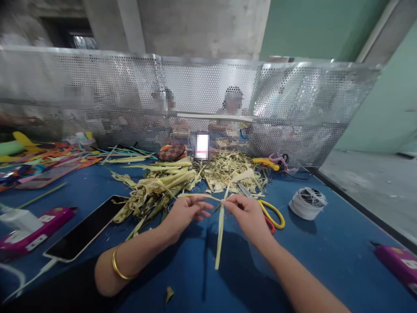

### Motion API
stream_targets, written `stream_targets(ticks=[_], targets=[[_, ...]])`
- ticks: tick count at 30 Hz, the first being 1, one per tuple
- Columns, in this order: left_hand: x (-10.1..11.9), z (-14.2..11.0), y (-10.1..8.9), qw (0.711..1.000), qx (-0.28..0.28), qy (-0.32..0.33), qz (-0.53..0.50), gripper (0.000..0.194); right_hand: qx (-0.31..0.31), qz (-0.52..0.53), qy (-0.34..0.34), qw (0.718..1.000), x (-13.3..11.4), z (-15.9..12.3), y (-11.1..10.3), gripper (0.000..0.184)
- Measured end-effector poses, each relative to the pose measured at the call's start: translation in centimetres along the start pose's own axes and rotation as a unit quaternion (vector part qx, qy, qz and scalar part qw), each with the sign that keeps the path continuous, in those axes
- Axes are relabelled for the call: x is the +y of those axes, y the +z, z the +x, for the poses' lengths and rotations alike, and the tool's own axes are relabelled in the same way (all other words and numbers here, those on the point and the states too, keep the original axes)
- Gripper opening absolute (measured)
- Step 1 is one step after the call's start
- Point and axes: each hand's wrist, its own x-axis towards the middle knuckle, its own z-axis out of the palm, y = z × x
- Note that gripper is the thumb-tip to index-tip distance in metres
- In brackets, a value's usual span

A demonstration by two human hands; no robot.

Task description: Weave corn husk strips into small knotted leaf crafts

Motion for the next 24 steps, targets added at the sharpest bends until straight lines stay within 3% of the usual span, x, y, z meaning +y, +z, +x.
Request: stream_targets(ticks=[3,5,7,11,14,17,20,24], targets=[[0.3,1.4,-1.3,0.995,0.074,-0.022,-0.056,0.025,-0.007,0.009,0.005,1.000,-0.4,0.2,-0.7,0.027],[0.8,2.0,-2.2,0.992,0.086,-0.047,-0.082,0.024,-0.022,0.015,0.006,1.000,-0.4,0.3,-0.9,0.027],[1.3,2.3,-3.0,0.994,0.008,-0.069,-0.080,0.032,-0.048,0.018,0.005,0.999,-0.3,0.3,-0.9,0.026],[2.1,1.6,-3.5,0.966,-0.242,-0.087,0.036,0.042,-0.102,-0.007,-0.024,0.994,-0.3,0.1,-0.7,0.024],[1.8,0.8,-3.1,0.944,-0.308,-0.071,0.098,0.052,-0.126,-0.047,-0.055,0.989,-0.6,-0.2,-0.5,0.023],[1.0,0.0,-2.1,0.945,-0.308,-0.059,0.087,0.038,-0.157,-0.013,-0.029,0.987,-0.7,-0.4,0.0,0.021],[0.2,-0.3,-1.2,0.959,-0.270,-0.063,0.052,0.033,-0.175,0.060,-0.010,0.983,-0.4,-0.5,0.3,0.021],[-0.1,-0.3,-1.0,0.973,-0.215,-0.071,0.039,0.031,-0.139,-0.008,-0.049,0.989,0.2,-0.3,0.0,0.013]])
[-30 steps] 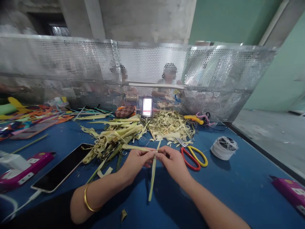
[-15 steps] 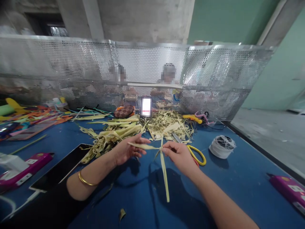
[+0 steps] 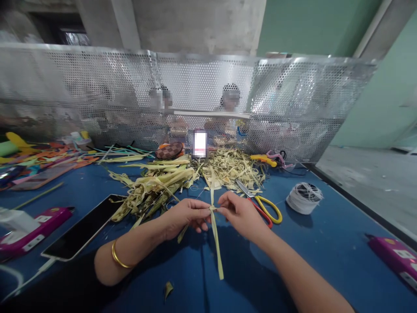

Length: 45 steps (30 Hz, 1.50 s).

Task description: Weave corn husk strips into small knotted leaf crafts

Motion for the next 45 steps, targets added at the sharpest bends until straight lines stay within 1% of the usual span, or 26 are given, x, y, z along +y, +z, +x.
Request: stream_targets(ticks=[1,3,5,7,10,12,14,16,18,20,23,25,27,29,31,32,33,35,37,39,41,43,45], targets=[[0.0,0.0,0.0,1.000,0.003,-0.003,-0.004,0.032,0.000,-0.032,-0.009,0.999,0.0,0.0,-0.1,0.011],[0.0,0.1,-0.1,1.000,0.003,-0.016,-0.019,0.036,-0.009,-0.074,-0.030,0.997,-0.1,-0.1,-0.2,0.015],[0.0,0.1,0.0,0.999,0.005,-0.024,-0.026,0.040,-0.015,-0.094,-0.048,0.994,-0.3,-0.2,-0.2,0.017],[0.0,0.1,0.1,0.999,0.013,-0.024,-0.016,0.038,-0.019,-0.107,-0.057,0.992,-0.6,-0.3,-0.1,0.016],[0.2,-0.1,0.5,0.999,0.048,-0.022,-0.010,0.029,-0.020,-0.124,-0.050,0.991,-0.9,-0.4,0.0,0.014],[0.4,-0.3,0.7,0.996,0.079,-0.023,-0.027,0.027,-0.006,-0.137,-0.049,0.989,-1.0,-0.4,-0.2,0.015],[0.6,-0.4,0.8,0.994,0.091,-0.030,-0.046,0.027,0.006,-0.143,-0.054,0.988,-1.0,-0.4,-0.3,0.017],[0.7,-0.5,0.9,0.994,0.085,-0.041,-0.051,0.029,-0.006,-0.136,-0.054,0.989,-1.0,-0.4,-0.4,0.018],[0.7,-0.5,0.9,0.995,0.083,-0.042,-0.035,0.027,-0.030,-0.120,-0.057,0.991,-1.0,-0.3,-0.4,0.019],[0.7,-0.6,1.2,0.995,0.098,-0.028,-0.011,0.024,-0.032,-0.102,-0.063,0.992,-0.8,-0.2,-0.4,0.021],[0.7,-0.9,1.9,0.994,0.108,-0.004,0.034,0.023,0.020,-0.057,-0.042,0.997,-0.5,0.1,-0.3,0.019],[0.5,-1.2,2.5,0.992,0.094,0.001,0.084,0.024,0.052,-0.019,-0.012,0.998,-0.6,0.1,-0.1,0.025],[0.3,-1.3,2.9,0.988,0.083,-0.001,0.134,0.025,0.067,-0.001,-0.001,0.998,-1.0,-0.1,0.1,0.027],[0.0,-1.3,3.1,0.982,0.088,-0.003,0.169,0.028,0.084,-0.017,-0.026,0.996,-1.7,-0.6,0.4,0.025],[-0.1,-1.2,2.9,0.978,0.101,0.003,0.185,0.034,0.112,-0.077,-0.085,0.987,-2.2,-1.2,0.8,0.024],[-0.2,-1.1,2.8,0.977,0.106,0.007,0.182,0.036,0.124,-0.124,-0.126,0.976,-2.4,-1.6,1.0,0.022],[-0.1,-1.1,2.7,0.979,0.111,0.010,0.171,0.036,0.131,-0.178,-0.171,0.960,-2.5,-1.8,1.2,0.020],[0.1,-1.0,2.5,0.985,0.117,0.002,0.125,0.034,0.129,-0.291,-0.264,0.911,-2.5,-2.3,1.7,0.018],[0.4,-0.9,2.5,0.989,0.129,-0.020,0.061,0.030,0.116,-0.385,-0.332,0.853,-2.4,-2.6,2.2,0.020],[0.5,-0.8,2.4,0.989,0.143,-0.033,-0.005,0.028,0.110,-0.451,-0.367,0.806,-2.3,-2.7,2.6,0.022],[0.6,-0.7,2.4,0.984,0.160,-0.031,-0.065,0.028,0.107,-0.496,-0.386,0.771,-2.4,-2.8,3.0,0.024],[0.5,-0.5,2.4,0.978,0.177,-0.022,-0.107,0.028,0.109,-0.526,-0.401,0.742,-2.5,-2.9,3.3,0.023],[0.4,-0.4,2.4,0.973,0.191,-0.011,-0.131,0.028,0.117,-0.545,-0.401,0.727,-2.6,-3.0,3.6,0.019]])
